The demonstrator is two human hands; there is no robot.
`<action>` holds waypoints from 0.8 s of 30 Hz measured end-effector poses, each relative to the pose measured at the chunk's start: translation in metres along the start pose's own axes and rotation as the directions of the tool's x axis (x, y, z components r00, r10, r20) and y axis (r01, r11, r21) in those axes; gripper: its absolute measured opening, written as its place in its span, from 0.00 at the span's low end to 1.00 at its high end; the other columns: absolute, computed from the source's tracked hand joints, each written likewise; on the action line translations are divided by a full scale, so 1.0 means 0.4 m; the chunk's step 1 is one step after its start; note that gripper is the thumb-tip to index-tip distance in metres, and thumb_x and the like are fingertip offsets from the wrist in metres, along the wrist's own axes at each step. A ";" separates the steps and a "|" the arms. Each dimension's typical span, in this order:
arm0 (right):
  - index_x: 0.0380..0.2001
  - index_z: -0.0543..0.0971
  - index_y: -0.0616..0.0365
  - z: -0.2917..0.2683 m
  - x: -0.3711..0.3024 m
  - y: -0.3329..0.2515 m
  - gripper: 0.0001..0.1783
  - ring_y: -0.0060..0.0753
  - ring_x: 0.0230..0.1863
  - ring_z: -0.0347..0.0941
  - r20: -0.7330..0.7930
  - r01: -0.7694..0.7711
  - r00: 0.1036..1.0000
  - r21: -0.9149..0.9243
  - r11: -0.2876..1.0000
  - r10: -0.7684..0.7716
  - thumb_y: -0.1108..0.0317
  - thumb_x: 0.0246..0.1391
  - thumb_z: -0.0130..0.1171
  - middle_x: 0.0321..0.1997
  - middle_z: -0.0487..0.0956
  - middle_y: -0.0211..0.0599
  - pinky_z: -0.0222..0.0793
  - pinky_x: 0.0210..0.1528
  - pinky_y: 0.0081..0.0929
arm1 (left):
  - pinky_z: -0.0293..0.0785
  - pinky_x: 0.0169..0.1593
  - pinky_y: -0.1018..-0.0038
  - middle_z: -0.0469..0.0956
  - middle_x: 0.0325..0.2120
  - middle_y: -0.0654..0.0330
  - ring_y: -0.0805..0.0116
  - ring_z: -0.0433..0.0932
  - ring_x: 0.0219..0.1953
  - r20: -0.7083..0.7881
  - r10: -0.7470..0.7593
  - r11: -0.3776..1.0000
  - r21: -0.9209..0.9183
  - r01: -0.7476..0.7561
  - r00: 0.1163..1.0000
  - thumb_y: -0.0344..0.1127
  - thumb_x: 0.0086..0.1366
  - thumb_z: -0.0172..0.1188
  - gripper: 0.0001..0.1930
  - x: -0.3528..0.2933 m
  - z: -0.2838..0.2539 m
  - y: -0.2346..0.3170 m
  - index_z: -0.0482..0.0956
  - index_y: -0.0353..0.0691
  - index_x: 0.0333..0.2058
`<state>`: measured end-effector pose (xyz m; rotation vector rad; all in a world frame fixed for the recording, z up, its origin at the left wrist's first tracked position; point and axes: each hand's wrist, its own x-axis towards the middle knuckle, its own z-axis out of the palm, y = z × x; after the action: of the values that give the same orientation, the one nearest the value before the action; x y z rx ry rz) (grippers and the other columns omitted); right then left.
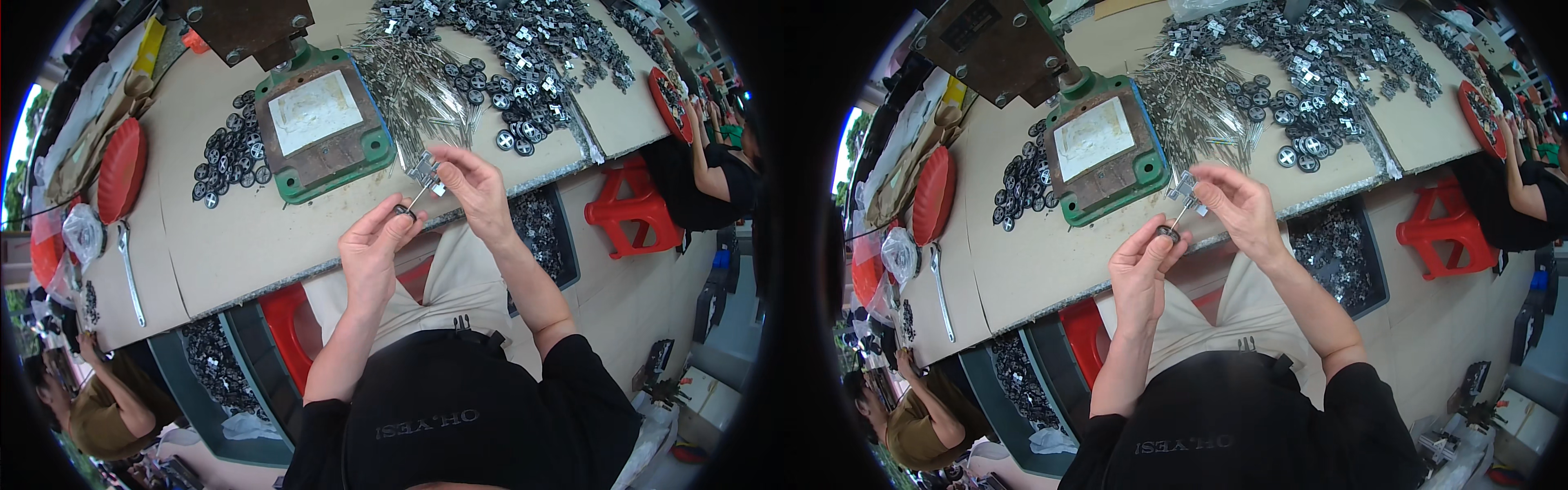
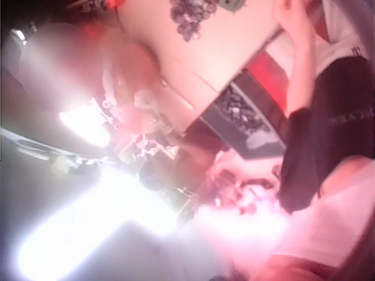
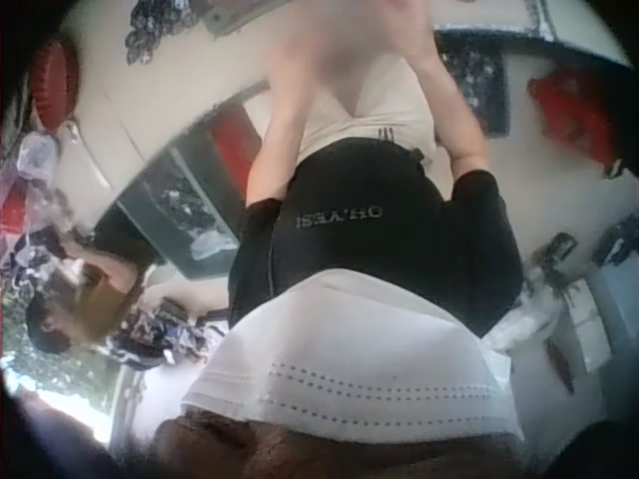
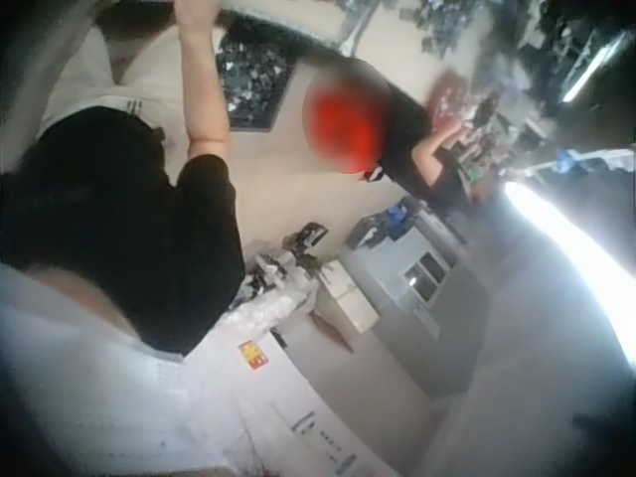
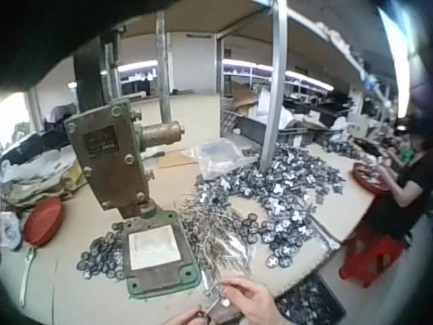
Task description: The person assembles components by inserting pins and metal brackets into circular pieces by hand, then places the assembled parts into a press machine and presses them using a hand lever.
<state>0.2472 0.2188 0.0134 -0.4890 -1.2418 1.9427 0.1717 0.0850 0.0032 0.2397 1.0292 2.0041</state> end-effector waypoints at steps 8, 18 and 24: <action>0.37 0.77 0.67 -0.020 -0.016 0.007 0.11 0.15 0.25 0.66 0.122 0.115 0.990 -0.364 0.924 -0.075 0.71 0.52 0.57 0.29 0.73 0.30 0.62 0.26 0.12 | 0.77 0.43 0.70 0.76 0.37 0.48 0.58 0.78 0.38 -0.057 0.100 0.987 0.129 -0.092 0.993 0.23 0.58 0.55 0.15 -0.010 0.009 0.004 0.71 0.26 0.44; 0.36 0.78 0.66 -0.026 -0.064 -0.021 0.10 0.13 0.23 0.66 0.176 0.072 0.984 -0.300 0.951 -0.019 0.72 0.51 0.57 0.25 0.73 0.28 0.61 0.23 0.11 | 0.77 0.43 0.70 0.77 0.34 0.50 0.57 0.78 0.37 0.005 0.022 0.996 0.084 -0.022 1.000 0.23 0.57 0.56 0.14 -0.063 -0.012 0.020 0.71 0.26 0.43; 0.35 0.79 0.65 -0.029 -0.142 -0.055 0.11 0.12 0.22 0.66 0.186 0.017 0.981 -0.350 0.936 0.052 0.69 0.51 0.59 0.25 0.73 0.27 0.61 0.22 0.12 | 0.77 0.41 0.71 0.77 0.32 0.50 0.60 0.79 0.34 0.014 0.317 0.888 0.346 -0.302 0.948 0.24 0.56 0.58 0.14 -0.151 0.017 -0.008 0.72 0.26 0.42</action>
<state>0.2995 0.1873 0.0231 -0.4983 -1.7306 1.8200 0.2145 0.0442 0.0171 0.5843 1.4448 2.1034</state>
